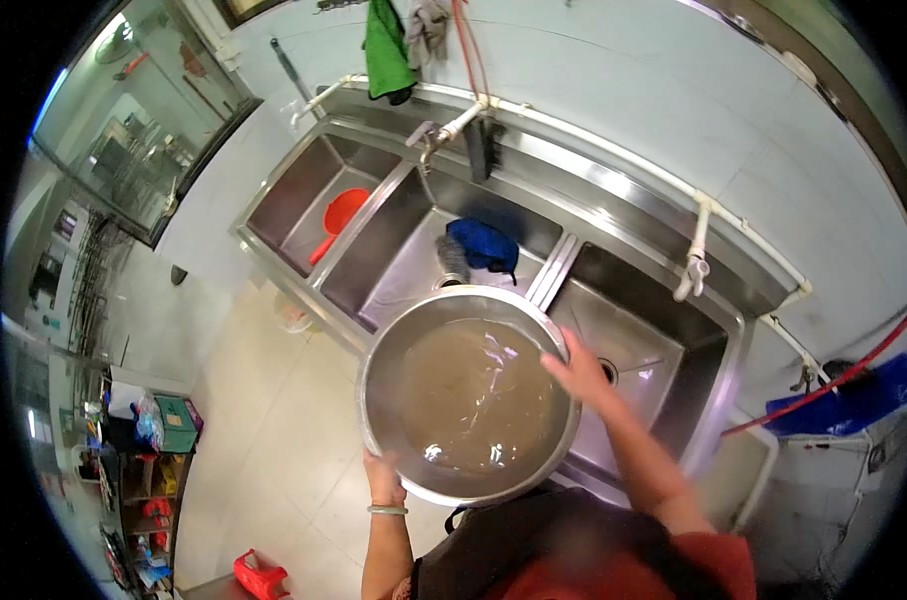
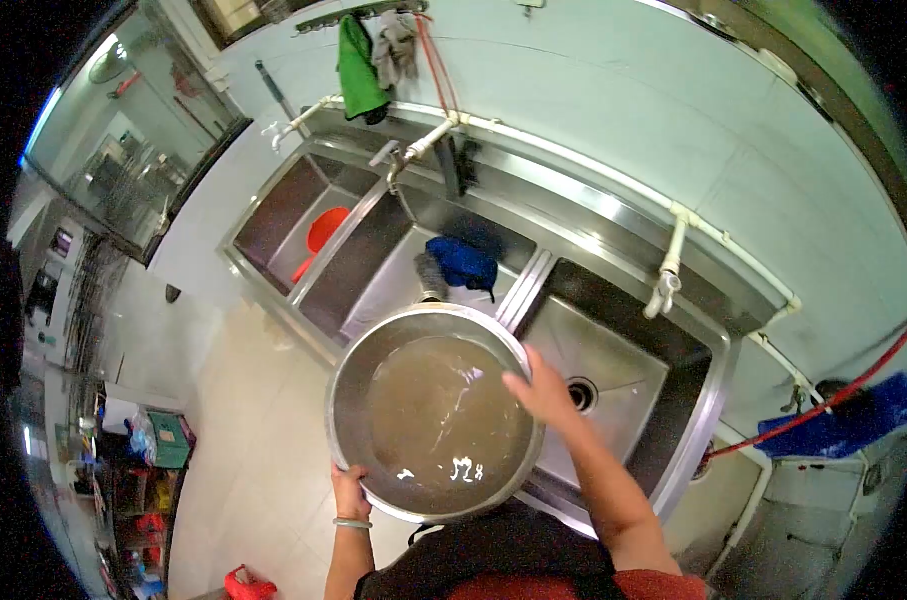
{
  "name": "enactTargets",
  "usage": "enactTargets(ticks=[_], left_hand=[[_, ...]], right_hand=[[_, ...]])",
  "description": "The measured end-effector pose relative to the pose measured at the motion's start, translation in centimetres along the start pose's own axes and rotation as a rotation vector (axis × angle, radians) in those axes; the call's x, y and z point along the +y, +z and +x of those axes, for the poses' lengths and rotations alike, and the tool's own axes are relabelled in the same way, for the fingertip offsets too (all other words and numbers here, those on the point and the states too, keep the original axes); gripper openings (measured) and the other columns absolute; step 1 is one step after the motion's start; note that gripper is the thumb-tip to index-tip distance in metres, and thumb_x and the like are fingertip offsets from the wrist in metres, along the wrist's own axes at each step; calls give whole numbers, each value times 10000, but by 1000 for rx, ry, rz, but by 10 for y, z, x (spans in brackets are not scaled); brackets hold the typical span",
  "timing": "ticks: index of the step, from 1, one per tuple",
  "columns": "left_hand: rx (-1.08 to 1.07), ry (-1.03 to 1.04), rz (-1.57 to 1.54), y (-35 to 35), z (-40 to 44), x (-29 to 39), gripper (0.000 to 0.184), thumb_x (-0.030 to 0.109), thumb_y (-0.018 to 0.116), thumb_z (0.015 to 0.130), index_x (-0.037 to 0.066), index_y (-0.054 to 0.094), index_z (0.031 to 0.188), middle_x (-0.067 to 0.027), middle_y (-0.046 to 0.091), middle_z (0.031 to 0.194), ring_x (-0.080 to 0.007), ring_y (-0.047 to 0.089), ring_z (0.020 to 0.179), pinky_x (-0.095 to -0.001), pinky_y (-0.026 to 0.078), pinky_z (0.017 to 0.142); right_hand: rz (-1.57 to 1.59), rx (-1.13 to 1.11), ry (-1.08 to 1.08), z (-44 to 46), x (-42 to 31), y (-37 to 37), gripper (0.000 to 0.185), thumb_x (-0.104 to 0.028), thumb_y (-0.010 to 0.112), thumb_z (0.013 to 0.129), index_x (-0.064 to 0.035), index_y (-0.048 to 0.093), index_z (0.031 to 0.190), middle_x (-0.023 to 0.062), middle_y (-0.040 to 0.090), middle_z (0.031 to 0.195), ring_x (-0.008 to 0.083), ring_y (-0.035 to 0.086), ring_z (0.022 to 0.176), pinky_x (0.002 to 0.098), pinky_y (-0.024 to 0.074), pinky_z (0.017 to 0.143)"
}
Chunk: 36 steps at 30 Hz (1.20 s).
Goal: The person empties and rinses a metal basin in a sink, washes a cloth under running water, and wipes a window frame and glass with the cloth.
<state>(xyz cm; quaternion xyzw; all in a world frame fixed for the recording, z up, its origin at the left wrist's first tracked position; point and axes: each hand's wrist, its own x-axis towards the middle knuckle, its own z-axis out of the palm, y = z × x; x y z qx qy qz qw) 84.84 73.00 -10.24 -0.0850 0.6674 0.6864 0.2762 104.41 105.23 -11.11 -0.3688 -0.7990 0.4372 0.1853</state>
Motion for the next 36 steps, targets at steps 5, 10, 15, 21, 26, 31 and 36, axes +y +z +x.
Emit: enactTargets(ticks=[5,10,15,21,26,31,36], left_hand=[[-70,36,24,16,-14,22,579,-108,475,637,36,459,1198,-75,558,955,-205,540,810,-315,477,718],[-135,61,217,26,-6,45,517,-85,477,623,37,502,1125,-40,548,829,-154,506,685,-263,446,636],[-245,88,273,38,-7,55,491,-79,446,628,4,535,1103,-68,584,939,-158,527,744,-248,436,641],[-263,124,453,63,-8,63,446,-40,495,608,7,540,1049,-50,566,878,-155,515,713,-258,441,634],[-404,174,509,99,-35,96,433,-44,483,613,12,545,1038,-36,553,842,-145,483,664,-252,418,612],[-410,237,571,119,-48,112,480,-46,460,623,-9,559,1091,-30,580,839,-101,492,649,-210,395,587],[-440,268,638,127,-48,113,489,-51,446,627,-16,550,1103,-35,568,857,-114,488,673,-217,395,584]], right_hand=[[207,274,233,-93,23,21,504,-174,613,799,15,463,1241,252,616,1050,353,620,969,415,469,851],[464,340,320,-120,14,11,433,-137,598,800,-2,491,1197,239,629,1041,323,630,972,395,479,839],[393,452,400,-153,8,11,436,-109,583,798,-8,485,1211,217,646,990,312,646,916,390,492,803],[396,528,430,-174,12,-6,480,-106,578,799,-10,463,1255,221,646,992,308,644,942,386,491,818],[568,593,451,-187,14,-4,447,-110,564,798,-2,482,1223,214,643,1012,309,635,960,384,481,841],[522,562,515,-197,22,9,408,-61,554,817,20,480,1210,145,630,1031,212,605,942,336,465,865],[636,604,543,-200,19,11,431,-110,552,789,9,490,1199,199,634,1014,304,626,928,391,473,852]])
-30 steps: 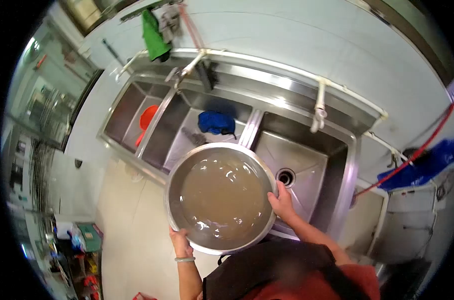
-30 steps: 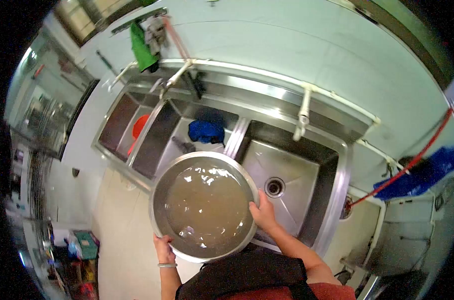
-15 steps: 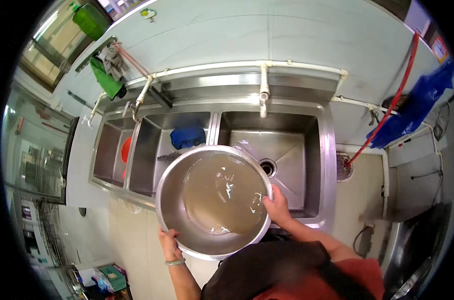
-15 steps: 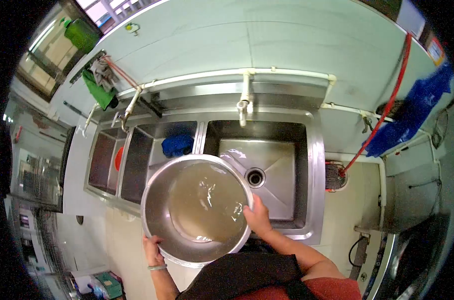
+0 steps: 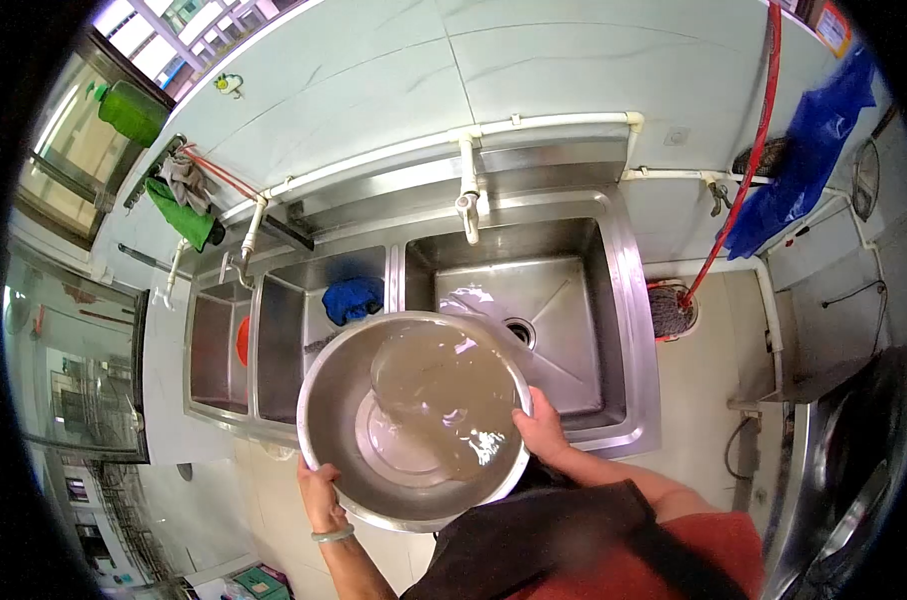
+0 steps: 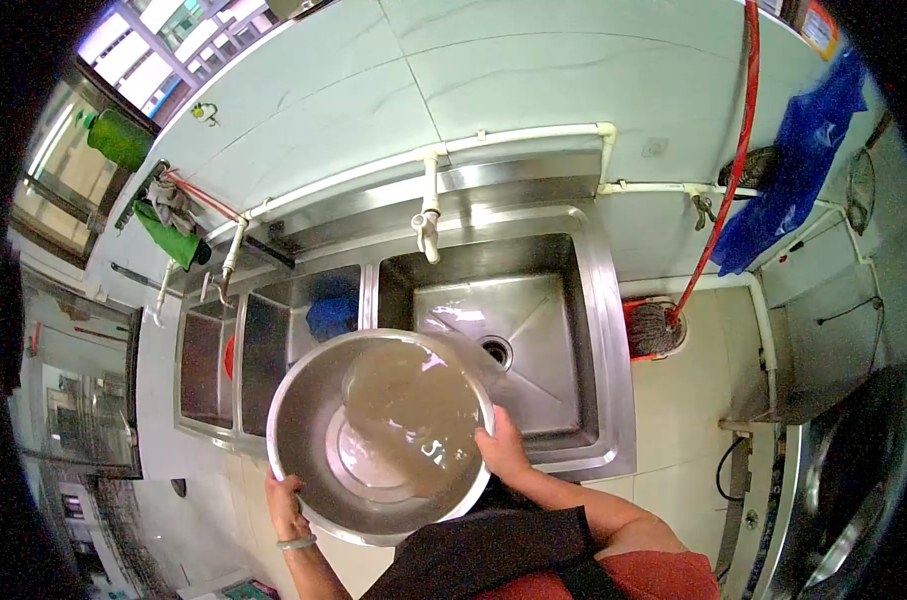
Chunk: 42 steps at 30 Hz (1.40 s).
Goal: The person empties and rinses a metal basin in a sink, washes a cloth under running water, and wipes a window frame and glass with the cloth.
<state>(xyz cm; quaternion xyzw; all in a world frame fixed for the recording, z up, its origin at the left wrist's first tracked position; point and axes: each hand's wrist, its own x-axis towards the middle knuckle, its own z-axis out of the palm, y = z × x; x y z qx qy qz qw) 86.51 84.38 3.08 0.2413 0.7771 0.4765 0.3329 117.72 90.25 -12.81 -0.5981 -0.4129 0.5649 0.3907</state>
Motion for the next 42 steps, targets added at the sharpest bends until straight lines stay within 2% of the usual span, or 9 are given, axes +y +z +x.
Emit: enactTargets(ticks=[13,22,24,28,30,35,38,42], left_hand=[[-12,-5,7,1,6,-1,491,-39,457,609,-26,554,1089,-56,574,862,-146,502,697,-233,400,596],[-6,-2,44,9,-4,26,500,-34,445,607,-41,551,1096,-64,578,869,-156,511,705,-231,400,601],[-20,4,40,11,-4,31,514,-36,443,607,-43,546,1111,-65,581,880,-158,516,715,-232,404,609],[-32,15,21,14,-6,38,547,-37,443,613,-46,531,1152,-68,587,917,-153,528,739,-228,419,630],[-42,24,28,14,-5,38,547,-36,443,618,-47,527,1159,-69,587,923,-150,530,740,-227,422,634],[-71,23,19,21,-8,51,531,-32,442,637,-47,523,1161,-69,587,925,-143,529,736,-227,426,635],[-68,-55,83,26,-12,64,526,-33,444,646,-46,518,1167,-70,588,925,-140,532,735,-228,428,630],[-137,5,52,36,-8,71,541,-45,439,660,-52,496,1197,-97,595,990,-160,555,845,-237,439,744]], right_hand=[[0,-30,20,10,33,6,459,-116,566,795,5,480,1229,199,636,1032,292,624,968,388,471,863],[-73,-41,8,13,32,12,450,-102,574,791,8,485,1218,209,631,1039,309,620,977,390,469,859],[-34,-53,70,13,31,13,444,-98,577,794,8,488,1216,201,631,1051,295,619,981,380,468,864],[57,-68,62,16,44,17,445,-96,580,800,13,485,1221,187,633,1056,272,618,979,368,467,868],[6,-77,86,17,44,16,383,-71,560,838,8,496,1207,119,625,1051,187,590,949,322,459,858],[36,-91,132,16,35,14,373,-63,555,834,15,503,1196,119,630,1031,186,588,944,318,460,855],[31,-99,131,20,45,14,358,-57,551,832,18,513,1179,119,630,1028,185,587,939,317,461,850],[78,-108,191,24,49,15,333,-37,540,830,25,524,1157,114,627,1028,183,583,929,316,465,835]])
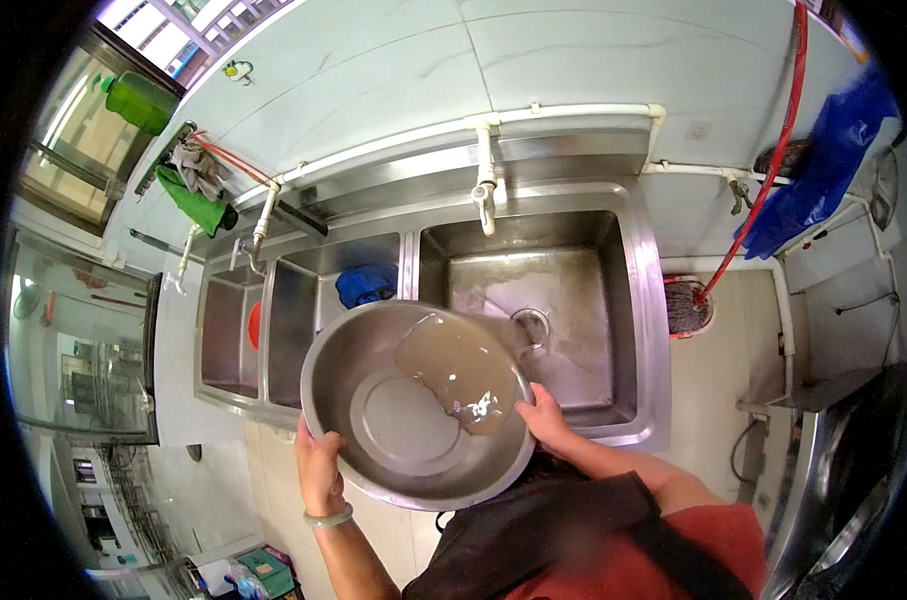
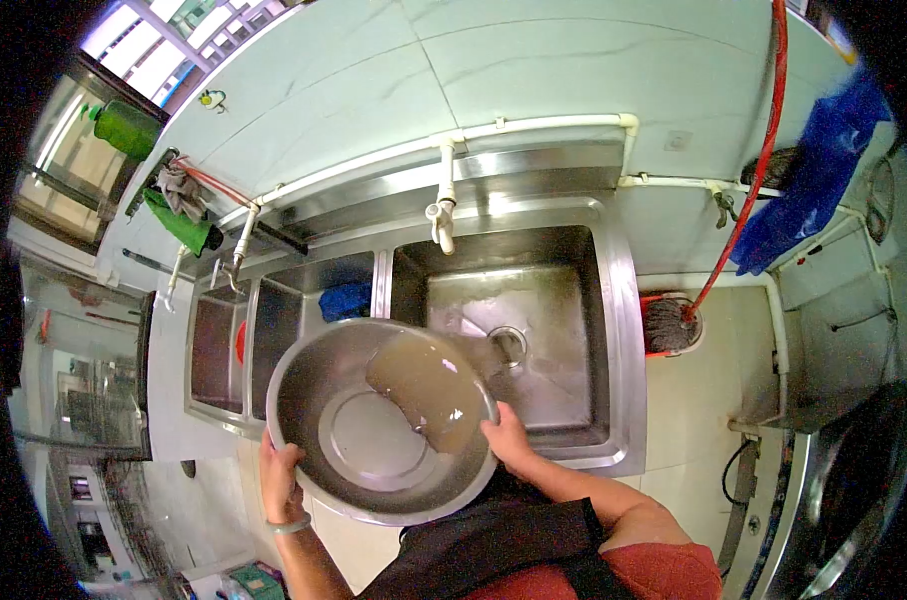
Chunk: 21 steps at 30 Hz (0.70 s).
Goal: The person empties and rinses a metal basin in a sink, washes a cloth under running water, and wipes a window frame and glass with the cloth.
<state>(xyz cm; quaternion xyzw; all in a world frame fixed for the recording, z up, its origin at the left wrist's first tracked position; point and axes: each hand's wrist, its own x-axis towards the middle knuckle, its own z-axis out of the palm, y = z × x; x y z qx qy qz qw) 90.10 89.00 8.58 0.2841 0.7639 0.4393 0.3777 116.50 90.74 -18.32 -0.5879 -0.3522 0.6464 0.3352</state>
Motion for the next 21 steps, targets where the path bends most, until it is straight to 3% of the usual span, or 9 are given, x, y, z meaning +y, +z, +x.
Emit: enactTargets(ticks=[4,6,10,12,15,17,19,20,21], left_hand=[[-118,92,-121,18,2,16,561,-60,435,687,-61,464,1247,-111,573,1097,-176,540,978,-255,414,872],[-142,91,-81,26,5,23,571,-61,438,694,-58,454,1265,-106,564,1116,-176,536,989,-255,411,879],[-234,109,-18,50,9,42,598,-58,447,709,-46,427,1307,-102,535,1175,-178,514,1041,-254,397,909],[-286,141,2,64,12,52,625,-41,459,709,-38,403,1331,-104,519,1209,-182,494,1089,-258,386,930],[-334,297,137,79,29,52,583,-7,503,751,-22,418,1328,-81,551,1183,-169,506,1071,-277,375,956],[-355,273,174,93,31,61,595,18,521,770,-17,391,1349,-98,526,1244,-185,490,1127,-293,360,985],[-382,569,358,113,32,74,621,48,541,765,-20,369,1358,-120,511,1264,-208,485,1133,-311,352,998],[-408,525,440,123,27,88,730,190,596,735,-9,328,1384,-248,344,1407,-383,307,1328,-408,253,1091],[-410,526,442,133,27,90,730,190,596,735,-9,328,1384,-248,344,1407,-383,307,1328,-408,253,1091]], right_hand=[[-40,-5,-18,16,27,-3,319,-24,531,831,28,527,1146,103,624,1023,179,579,915,318,469,820],[138,-64,74,20,31,-4,370,-111,570,823,16,529,1169,127,629,992,211,584,890,338,467,795],[150,-103,96,19,27,-11,329,-93,556,830,22,538,1137,101,619,964,187,561,871,322,457,775],[187,-100,151,18,18,-13,282,-16,492,848,19,540,1123,83,620,995,166,575,886,303,470,797],[249,-95,173,27,28,-15,252,-41,502,852,7,562,1092,76,621,990,167,578,882,305,473,791],[324,-143,206,30,26,-21,234,-53,505,853,3,571,1070,75,622,982,170,579,881,309,474,792],[398,-193,240,29,11,-25,216,-66,509,854,-2,579,1049,74,623,973,174,580,881,314,474,792],[434,-210,288,27,1,-28,211,-73,513,853,-5,583,1041,75,625,964,175,582,876,322,475,792],[470,-228,336,26,-4,-30,206,-79,517,853,-9,586,1033,77,627,954,176,584,870,330,476,791]])
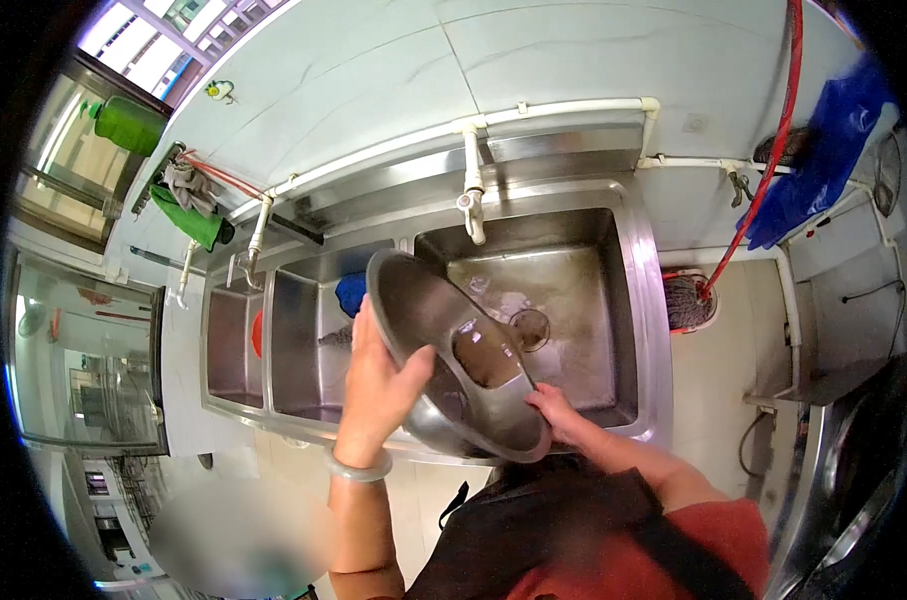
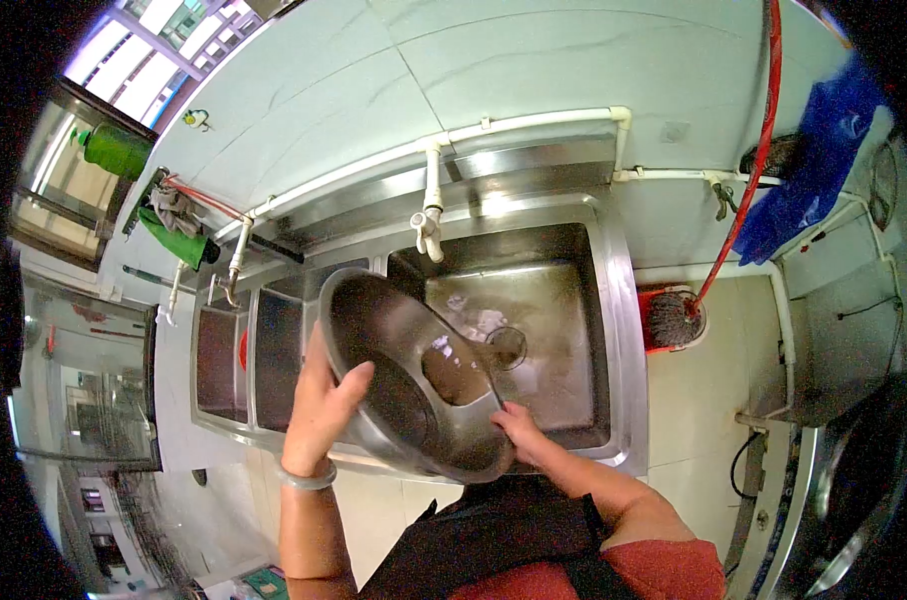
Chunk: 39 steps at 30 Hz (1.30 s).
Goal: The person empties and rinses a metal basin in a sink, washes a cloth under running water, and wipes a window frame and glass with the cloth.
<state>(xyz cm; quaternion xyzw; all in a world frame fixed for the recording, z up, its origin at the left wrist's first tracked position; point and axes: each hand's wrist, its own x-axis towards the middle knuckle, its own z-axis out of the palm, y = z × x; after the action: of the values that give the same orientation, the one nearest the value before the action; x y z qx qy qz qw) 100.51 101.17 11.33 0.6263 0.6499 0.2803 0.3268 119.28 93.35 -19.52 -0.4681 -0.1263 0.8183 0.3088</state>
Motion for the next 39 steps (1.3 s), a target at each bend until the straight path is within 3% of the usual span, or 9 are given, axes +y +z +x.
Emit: enactTargets(ticks=[4,9,12,16,20,23,29,33,39], left_hand=[[-6,134,431,28,13,20,942,438,654,760,-72,208,1414,-294,243,1459,-467,206,1359,-633,209,1037],[27,190,660,59,9,45,875,417,654,766,-20,265,1417,-261,248,1471,-445,234,1356,-670,225,1006],[27,206,659,55,-1,42,858,368,650,761,-16,258,1422,-249,256,1474,-437,238,1359,-674,213,1007],[113,156,302,24,-30,-5,828,227,641,728,-6,269,1430,-237,256,1479,-379,188,1399,-512,140,1107],[335,-192,-590,7,-78,-51,770,-2,538,703,60,314,1437,-129,233,1494,-233,265,1356,-332,260,1083],[388,-560,-653,8,-120,-102,649,-42,523,746,20,354,1370,-102,500,1229,-217,515,1075,-288,449,870],[366,-747,-1099,48,-148,-162,500,-83,515,747,-70,390,1232,-157,538,1059,-268,578,926,-398,529,819],[405,-621,-1045,85,-143,-181,511,-87,505,724,-102,407,1226,-166,544,1070,-260,563,951,-357,494,821],[305,-744,-1111,89,-120,-153,502,-69,506,729,-92,447,1227,-155,569,1115,-255,565,1003,-342,469,863]], right_hand=[[26,-23,59,2,0,-4,221,-86,516,854,-15,588,1050,83,631,956,178,588,878,343,477,804],[159,-79,305,9,24,-2,142,-155,556,832,-49,589,920,81,584,819,194,543,741,379,456,646],[57,-69,142,6,36,-2,142,-161,548,841,-66,590,938,80,583,823,193,541,737,369,456,642],[25,-84,57,14,33,-10,218,-128,545,827,-35,589,1019,82,604,886,195,565,807,339,476,695],[-124,102,-207,8,-3,-8,373,-30,536,796,-5,535,1169,98,620,1006,189,585,890,326,479,789],[-319,154,-413,-4,-48,1,448,-16,562,770,12,501,1213,122,620,1053,198,587,942,323,473,830],[-1520,328,-446,-36,-160,36,676,-304,553,893,29,276,1412,257,422,1322,339,457,1216,411,401,991],[-1347,359,-1293,-10,-214,89,676,-292,562,900,46,260,1401,272,343,1367,388,400,1249,422,358,1040],[-1511,406,-1518,44,-250,146,423,-167,502,938,31,436,1306,241,501,1279,367,581,1076,397,500,916]])
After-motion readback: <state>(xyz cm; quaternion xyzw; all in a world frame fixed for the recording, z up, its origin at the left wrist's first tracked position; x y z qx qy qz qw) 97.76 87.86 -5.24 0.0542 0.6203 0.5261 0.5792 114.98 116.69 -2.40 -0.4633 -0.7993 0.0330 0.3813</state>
